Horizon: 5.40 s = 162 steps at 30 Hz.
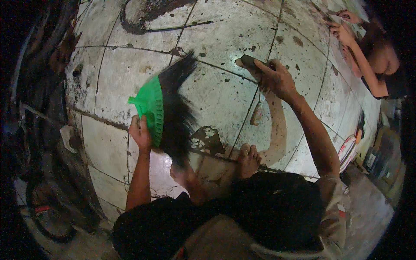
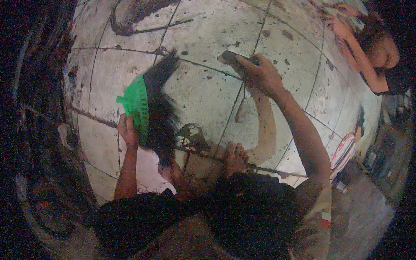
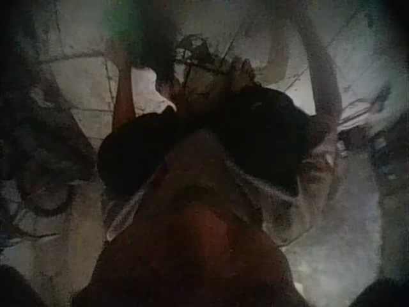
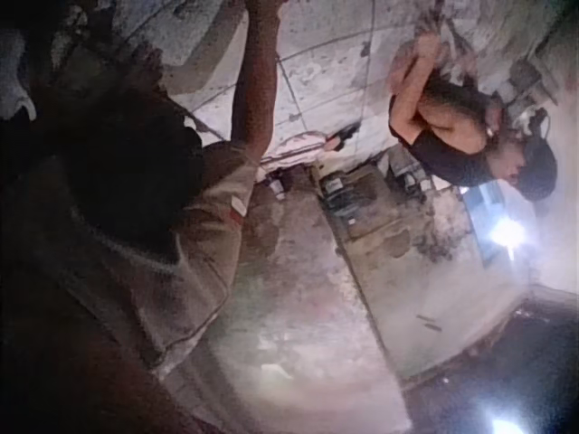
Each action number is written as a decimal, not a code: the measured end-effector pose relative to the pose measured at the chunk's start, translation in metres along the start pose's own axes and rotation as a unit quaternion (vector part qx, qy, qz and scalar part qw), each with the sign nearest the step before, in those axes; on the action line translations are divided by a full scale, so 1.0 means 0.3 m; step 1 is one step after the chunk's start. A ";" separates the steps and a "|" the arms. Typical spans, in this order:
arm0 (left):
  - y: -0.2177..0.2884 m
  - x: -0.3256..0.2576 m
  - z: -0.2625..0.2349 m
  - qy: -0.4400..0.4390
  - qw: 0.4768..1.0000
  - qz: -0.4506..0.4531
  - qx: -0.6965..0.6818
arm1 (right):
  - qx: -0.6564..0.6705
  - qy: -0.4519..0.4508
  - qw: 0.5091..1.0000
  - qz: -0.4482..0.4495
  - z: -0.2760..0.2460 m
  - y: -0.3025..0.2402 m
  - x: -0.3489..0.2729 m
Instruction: The person sweeps a tiled floor using a green broom and a dustpan, gathering debris into a pile. Another person is visible nearby but not participating in the sweeping.
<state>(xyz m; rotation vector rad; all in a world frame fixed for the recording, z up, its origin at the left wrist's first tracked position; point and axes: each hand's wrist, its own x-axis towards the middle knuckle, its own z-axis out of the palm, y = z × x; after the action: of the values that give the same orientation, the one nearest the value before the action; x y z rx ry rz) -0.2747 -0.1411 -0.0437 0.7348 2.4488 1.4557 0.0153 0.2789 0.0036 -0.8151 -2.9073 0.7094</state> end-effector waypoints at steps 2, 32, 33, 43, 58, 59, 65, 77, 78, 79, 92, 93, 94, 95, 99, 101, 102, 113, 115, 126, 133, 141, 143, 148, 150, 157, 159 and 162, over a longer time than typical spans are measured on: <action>-0.037 -0.015 -0.007 0.005 1.000 -0.026 0.007 | 0.020 -0.012 0.999 0.043 0.036 -0.074 0.027; 0.018 -0.004 -0.014 0.082 0.980 -0.149 -0.099 | -0.072 -0.001 0.991 -0.109 0.168 -0.469 0.382; 0.024 0.005 -0.023 0.099 0.978 -0.148 -0.110 | -0.089 0.021 0.987 -0.130 0.176 -0.495 0.412; -0.025 0.016 -0.116 0.161 0.947 -0.195 -0.197 | -0.015 -0.012 0.995 -0.102 0.149 -0.354 0.275; -0.056 0.085 -0.078 0.153 0.985 -0.075 -0.036 | -0.088 -0.003 0.984 -0.154 0.208 -0.482 0.409; -0.045 0.072 -0.088 0.152 0.986 -0.063 -0.024 | -0.107 -0.006 0.981 -0.160 0.231 -0.517 0.440; -0.105 0.080 -0.099 0.158 0.985 -0.070 -0.015 | -0.077 -0.086 0.988 -0.102 0.106 -0.406 0.355; -0.125 0.059 -0.113 0.160 0.985 -0.052 0.038 | -0.043 -0.008 0.992 -0.122 0.239 -0.545 0.502; -0.105 0.065 -0.104 0.162 0.985 -0.056 0.031 | -0.031 -0.045 0.994 -0.098 0.187 -0.510 0.465; -0.091 0.063 -0.101 0.162 0.984 -0.064 0.027 | -0.050 -0.070 0.992 -0.092 0.153 -0.485 0.405; -0.100 0.059 -0.102 0.166 0.984 -0.068 0.022 | -0.044 -0.104 0.988 -0.104 0.160 -0.519 0.363; -0.098 0.070 -0.099 0.166 0.984 -0.052 0.040 | -0.038 -0.115 0.987 -0.105 0.172 -0.499 0.347; -0.091 0.074 -0.088 0.159 0.985 -0.037 0.056 | -0.051 -0.088 0.989 -0.105 0.185 -0.511 0.365; -0.089 0.071 -0.079 0.156 0.985 -0.046 0.050 | -0.064 -0.060 0.991 -0.105 0.205 -0.541 0.410; -0.096 0.067 -0.101 0.148 0.986 -0.040 0.070 | -0.086 -0.002 0.987 -0.133 0.246 -0.568 0.482; -0.105 0.077 -0.111 0.154 0.985 -0.030 0.073 | -0.066 -0.008 0.983 -0.169 0.231 -0.500 0.393; -0.106 0.076 -0.105 0.157 0.985 -0.030 0.063 | -0.058 -0.013 0.981 -0.184 0.224 -0.473 0.357; -0.097 0.075 -0.092 0.178 0.980 -0.014 0.090 | -0.024 -0.061 0.989 -0.131 0.198 -0.491 0.352; -0.053 0.092 -0.072 0.159 0.982 -0.032 0.092 | -0.062 -0.052 0.986 -0.143 0.163 -0.504 0.366; -0.094 0.066 -0.085 0.165 0.980 -0.051 0.103 | -0.057 -0.058 0.985 -0.154 0.166 -0.504 0.413; -0.122 0.063 -0.094 0.194 0.973 -0.039 0.116 | -0.055 -0.116 0.986 -0.107 0.116 -0.466 0.324; -0.100 0.098 -0.090 0.160 0.981 -0.016 0.111 | -0.016 -0.021 0.994 -0.101 0.183 -0.478 0.474; -0.114 0.083 -0.087 0.161 0.982 -0.031 0.095 | -0.008 -0.082 0.994 -0.069 0.139 -0.415 0.361; -0.108 0.077 -0.074 0.179 0.976 0.001 0.124 | -0.023 -0.091 0.992 -0.082 0.070 -0.168 0.056; -0.135 0.065 -0.082 0.153 0.983 -0.020 0.104 | -0.049 -0.106 0.992 -0.040 0.074 -0.250 0.095; -0.149 0.074 -0.102 0.153 0.981 -0.065 0.105 | 0.005 -0.083 0.994 -0.070 0.083 -0.292 0.156; -0.120 0.077 -0.084 0.165 0.980 -0.062 0.089 | 0.005 -0.087 0.995 -0.043 0.054 -0.158 0.021; -0.106 0.086 -0.083 0.149 0.982 -0.065 0.092 | 0.028 -0.083 0.996 -0.026 0.060 -0.166 0.028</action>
<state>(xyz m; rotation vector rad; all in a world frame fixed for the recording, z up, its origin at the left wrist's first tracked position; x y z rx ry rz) -0.3170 -0.1596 -0.0568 0.4000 2.8248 1.3918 -0.0189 0.2378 0.0088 -0.7037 -3.0252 0.8917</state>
